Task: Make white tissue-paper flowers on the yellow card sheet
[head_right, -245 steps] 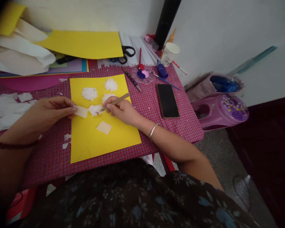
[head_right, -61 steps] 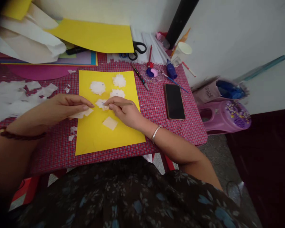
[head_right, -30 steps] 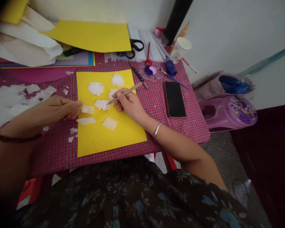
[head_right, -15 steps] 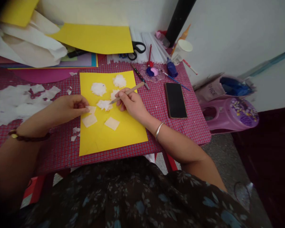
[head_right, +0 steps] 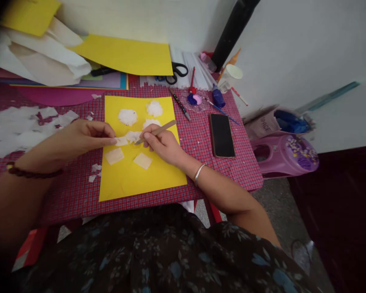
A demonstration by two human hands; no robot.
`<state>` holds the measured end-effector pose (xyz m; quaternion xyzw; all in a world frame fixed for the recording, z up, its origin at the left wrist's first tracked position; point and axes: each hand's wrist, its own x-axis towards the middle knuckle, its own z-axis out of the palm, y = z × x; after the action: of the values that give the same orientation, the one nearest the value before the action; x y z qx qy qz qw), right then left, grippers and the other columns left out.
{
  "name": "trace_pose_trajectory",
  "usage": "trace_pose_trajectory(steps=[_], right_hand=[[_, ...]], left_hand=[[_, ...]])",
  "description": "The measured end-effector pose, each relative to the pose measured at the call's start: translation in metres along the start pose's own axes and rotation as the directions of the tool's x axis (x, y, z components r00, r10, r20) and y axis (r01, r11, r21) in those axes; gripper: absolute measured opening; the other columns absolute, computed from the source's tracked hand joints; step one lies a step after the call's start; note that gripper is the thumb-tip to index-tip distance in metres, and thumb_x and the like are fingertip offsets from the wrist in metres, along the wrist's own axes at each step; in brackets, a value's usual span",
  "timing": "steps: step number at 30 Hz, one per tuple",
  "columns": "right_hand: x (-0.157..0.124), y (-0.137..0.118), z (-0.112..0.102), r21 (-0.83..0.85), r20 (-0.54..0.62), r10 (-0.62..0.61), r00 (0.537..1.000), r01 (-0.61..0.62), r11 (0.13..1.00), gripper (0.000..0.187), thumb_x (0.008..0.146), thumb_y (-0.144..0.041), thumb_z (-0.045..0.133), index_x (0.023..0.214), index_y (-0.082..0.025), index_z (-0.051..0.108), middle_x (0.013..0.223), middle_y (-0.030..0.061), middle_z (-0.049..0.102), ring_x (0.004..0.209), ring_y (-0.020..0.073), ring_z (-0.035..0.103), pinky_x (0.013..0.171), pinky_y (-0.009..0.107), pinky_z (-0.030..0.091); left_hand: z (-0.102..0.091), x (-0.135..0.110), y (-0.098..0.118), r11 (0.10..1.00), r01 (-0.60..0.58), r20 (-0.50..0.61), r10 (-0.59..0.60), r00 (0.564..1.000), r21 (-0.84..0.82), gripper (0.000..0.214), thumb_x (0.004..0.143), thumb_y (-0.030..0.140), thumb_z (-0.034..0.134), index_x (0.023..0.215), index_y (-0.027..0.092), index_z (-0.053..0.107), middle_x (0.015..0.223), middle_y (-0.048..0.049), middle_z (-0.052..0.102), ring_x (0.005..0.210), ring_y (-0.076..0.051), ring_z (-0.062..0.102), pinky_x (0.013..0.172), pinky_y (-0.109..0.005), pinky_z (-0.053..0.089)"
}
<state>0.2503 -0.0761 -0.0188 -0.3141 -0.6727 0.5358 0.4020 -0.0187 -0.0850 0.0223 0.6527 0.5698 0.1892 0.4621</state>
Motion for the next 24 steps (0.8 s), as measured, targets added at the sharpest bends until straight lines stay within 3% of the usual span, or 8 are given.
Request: trace_pose_trajectory(steps=[5,11,16,24], right_hand=[[0.001,0.007,0.001,-0.090,-0.054,-0.021,0.998,0.016,0.996,0.045,0.106,-0.065,0.055,0.096,-0.021,0.062,0.079,-0.0014,0.063,0.063,0.0097,0.055,0.062,0.026,0.049],[0.005,0.004,-0.001,-0.054,-0.112,0.027,0.993,-0.033,0.998,0.045,0.105,-0.067,0.056,0.095,-0.023,0.060,0.078,-0.0021,0.061,0.063,0.0108,0.055,0.062,0.026,0.049],[0.001,-0.005,0.001,-0.042,-0.186,0.036,0.982,-0.044,0.998,0.052,0.104,-0.075,0.052,0.095,-0.024,0.058,0.075,-0.0023,0.060,0.064,0.0113,0.055,0.063,0.026,0.050],[-0.005,-0.003,0.005,-0.171,0.012,-0.044,0.999,0.045,0.984,0.047,0.108,-0.066,0.049,0.098,-0.022,0.063,0.087,0.0023,0.065,0.075,0.0150,0.061,0.071,0.031,0.052]], left_hand=[[0.013,0.000,0.015,1.000,-0.015,0.080,0.014,0.997,0.018,0.030,0.073,0.050,0.069,0.076,0.020,0.069,0.070,-0.0019,0.064,0.065,-0.015,0.050,0.060,-0.027,0.039],[0.030,0.015,0.006,0.987,-0.015,-0.052,0.023,0.998,0.158,0.024,0.076,0.044,0.064,0.078,0.021,0.072,0.074,-0.0076,0.068,0.073,-0.023,0.060,0.066,-0.033,0.045],[0.032,0.018,0.004,0.980,-0.012,-0.083,0.029,0.996,0.197,0.024,0.078,0.045,0.063,0.079,0.022,0.071,0.074,-0.0078,0.070,0.076,-0.024,0.062,0.066,-0.032,0.045],[0.031,0.019,0.005,0.981,-0.006,-0.113,0.029,0.993,0.194,0.024,0.076,0.043,0.063,0.078,0.020,0.071,0.076,-0.0078,0.071,0.072,-0.022,0.061,0.066,-0.033,0.045]])
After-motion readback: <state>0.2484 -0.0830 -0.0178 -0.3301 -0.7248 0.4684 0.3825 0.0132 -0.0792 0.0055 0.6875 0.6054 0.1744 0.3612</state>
